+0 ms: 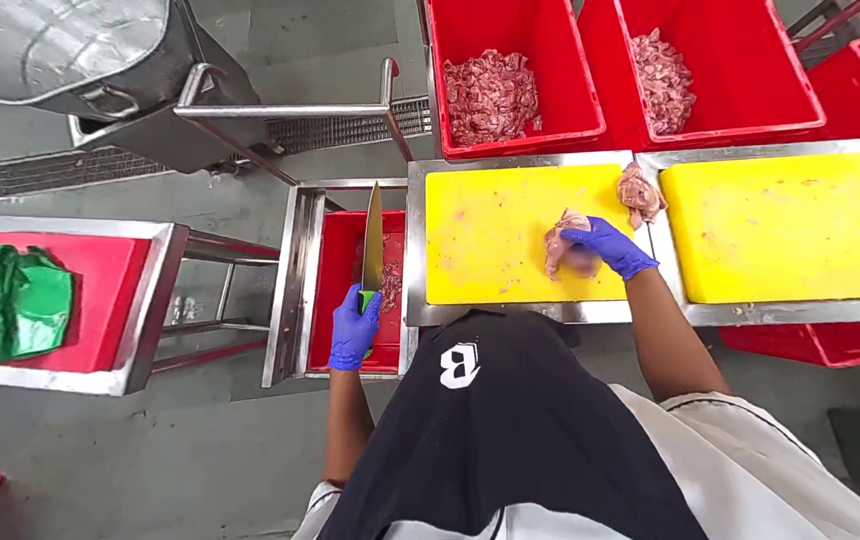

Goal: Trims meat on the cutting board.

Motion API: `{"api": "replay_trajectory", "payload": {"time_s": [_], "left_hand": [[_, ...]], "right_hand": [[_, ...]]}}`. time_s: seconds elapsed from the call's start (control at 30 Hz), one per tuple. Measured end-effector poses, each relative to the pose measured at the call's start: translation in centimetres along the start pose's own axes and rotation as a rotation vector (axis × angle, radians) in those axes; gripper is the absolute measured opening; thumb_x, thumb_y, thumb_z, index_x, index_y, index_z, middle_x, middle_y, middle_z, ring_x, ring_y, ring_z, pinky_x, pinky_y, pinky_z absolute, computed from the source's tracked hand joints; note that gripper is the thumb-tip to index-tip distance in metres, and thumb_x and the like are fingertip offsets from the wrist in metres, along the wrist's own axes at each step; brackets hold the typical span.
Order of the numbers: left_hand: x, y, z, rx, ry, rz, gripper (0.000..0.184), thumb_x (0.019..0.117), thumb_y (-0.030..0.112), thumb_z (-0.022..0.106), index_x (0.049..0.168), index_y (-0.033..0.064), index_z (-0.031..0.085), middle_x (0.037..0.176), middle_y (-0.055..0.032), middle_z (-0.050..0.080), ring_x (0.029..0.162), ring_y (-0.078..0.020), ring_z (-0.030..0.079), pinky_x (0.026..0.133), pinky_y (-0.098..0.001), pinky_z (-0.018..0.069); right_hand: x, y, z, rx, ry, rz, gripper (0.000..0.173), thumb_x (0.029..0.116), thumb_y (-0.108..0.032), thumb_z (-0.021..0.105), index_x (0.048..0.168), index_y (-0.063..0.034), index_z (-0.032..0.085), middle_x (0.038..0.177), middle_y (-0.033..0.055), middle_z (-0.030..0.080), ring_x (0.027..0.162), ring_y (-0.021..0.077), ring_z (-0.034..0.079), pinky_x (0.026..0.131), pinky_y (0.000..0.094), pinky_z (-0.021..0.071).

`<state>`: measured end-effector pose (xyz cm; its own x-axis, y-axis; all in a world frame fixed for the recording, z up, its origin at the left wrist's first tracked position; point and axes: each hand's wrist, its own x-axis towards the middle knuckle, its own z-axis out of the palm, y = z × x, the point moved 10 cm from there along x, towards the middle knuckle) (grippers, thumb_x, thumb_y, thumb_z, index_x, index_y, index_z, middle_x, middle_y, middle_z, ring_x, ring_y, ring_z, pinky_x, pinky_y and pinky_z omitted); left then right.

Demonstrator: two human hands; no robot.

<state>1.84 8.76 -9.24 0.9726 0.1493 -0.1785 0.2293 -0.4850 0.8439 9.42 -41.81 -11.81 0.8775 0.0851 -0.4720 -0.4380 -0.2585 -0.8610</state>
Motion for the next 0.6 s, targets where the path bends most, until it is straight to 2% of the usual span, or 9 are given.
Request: {"api": "replay_trajectory", "payload": {"time_s": [0.07,0.13,0.17,0.27,0.4,0.47,0.53,0.57,0.6], "left_hand": [[0.1,0.1,0.0,0.014,-0.001,0.002,0.035,0.0989,0.029,0.061,0.12,0.0003,0.062,0.067,-0.001,0.062,0.051,-0.0092,0.06,0.052,-0.0322,0.0562],[0.1,0.3,0.0,0.024,-0.004,-0.001,0.037,0.099,0.029,0.061,0.122,0.0003,0.062,0.069,-0.0018,0.063,0.052,-0.0097,0.061,0.053,-0.0328,0.0569],[0.1,0.4,0.1,0.023,-0.005,0.001,0.037,0.0992,0.029,0.061,0.123,0.0003,0.062,0.069,-0.0019,0.063,0.052,-0.0096,0.06,0.053,-0.0328,0.0567],[0.2,0.5,0.3,0.021,-0.008,0.0,0.036,0.0993,0.029,0.06,0.122,0.0012,0.063,0.07,-0.002,0.063,0.053,-0.0099,0.06,0.054,-0.0333,0.0565],[0.0,0.7,0.6,0.028,-0.016,0.004,0.036,0.0987,0.03,0.062,0.12,0.0014,0.064,0.07,-0.0025,0.064,0.053,-0.0102,0.06,0.055,-0.0336,0.0559],[-0.3,1.1,0.7,0.044,-0.016,0.008,0.038,0.0989,0.031,0.062,0.122,0.0009,0.065,0.074,-0.0062,0.067,0.057,-0.0141,0.063,0.058,-0.038,0.0578],[-0.3,1.5,0.1,0.084,-0.011,0.005,0.037,0.0993,0.032,0.062,0.121,0.0016,0.067,0.081,-0.0119,0.069,0.066,-0.0218,0.067,0.067,-0.0469,0.0593],[-0.2,1.5,0.0,0.096,-0.013,-0.003,0.036,0.0998,0.032,0.062,0.12,0.0025,0.067,0.083,-0.0134,0.07,0.07,-0.0245,0.068,0.07,-0.0499,0.059],[-0.1,1.4,0.0,0.102,-0.015,-0.007,0.035,0.1001,0.033,0.062,0.119,0.004,0.068,0.084,-0.0133,0.071,0.072,-0.025,0.069,0.072,-0.0504,0.0591]], "right_hand": [[0.1,-0.8,0.9,0.247,-0.005,-0.039,0.023,0.1022,-0.019,0.06,0.122,-0.0069,0.058,0.094,0.0042,0.072,0.079,0.0151,0.071,0.074,0.0343,0.0621],[0.3,-2.0,1.4,0.433,0.059,-0.074,0.012,0.1061,-0.02,0.055,0.116,-0.0122,0.055,0.079,-0.0013,0.066,0.065,0.0091,0.064,0.062,0.0262,0.0575],[0.3,-2.6,1.7,0.51,0.079,-0.092,0.01,0.1074,-0.022,0.052,0.113,-0.0141,0.054,0.077,-0.003,0.064,0.065,0.0076,0.062,0.063,0.0252,0.0566],[0.5,-5.0,2.9,0.707,0.045,-0.149,0.02,0.1102,-0.025,0.042,0.12,-0.0146,0.056,0.093,0.0009,0.07,0.085,0.0113,0.069,0.078,0.0309,0.0602],[0.3,-7.2,5.5,0.882,0.04,-0.1,0.028,0.1102,-0.029,0.04,0.124,-0.0131,0.058,0.101,0.0058,0.07,0.088,0.0173,0.069,0.078,0.0349,0.0605],[0.0,-7.9,6.5,0.864,0.053,-0.047,0.026,0.1104,-0.03,0.039,0.116,-0.0129,0.057,0.09,0.004,0.069,0.078,0.0173,0.069,0.069,0.0348,0.0612],[0.3,-8.0,7.6,0.729,0.009,-0.043,0.035,0.1098,-0.035,0.035,0.104,-0.0127,0.062,0.079,0.0029,0.069,0.064,0.0144,0.067,0.056,0.0313,0.0585],[0.7,-7.6,7.7,0.627,-0.015,-0.039,0.042,0.11,-0.038,0.032,0.106,-0.011,0.064,0.081,0.0049,0.07,0.062,0.0148,0.066,0.053,0.0312,0.0574],[1.2,-6.6,7.5,0.478,-0.025,-0.029,0.047,0.111,-0.039,0.03,0.114,-0.0084,0.065,0.089,0.008,0.071,0.065,0.0163,0.066,0.054,0.0323,0.0573]]}}
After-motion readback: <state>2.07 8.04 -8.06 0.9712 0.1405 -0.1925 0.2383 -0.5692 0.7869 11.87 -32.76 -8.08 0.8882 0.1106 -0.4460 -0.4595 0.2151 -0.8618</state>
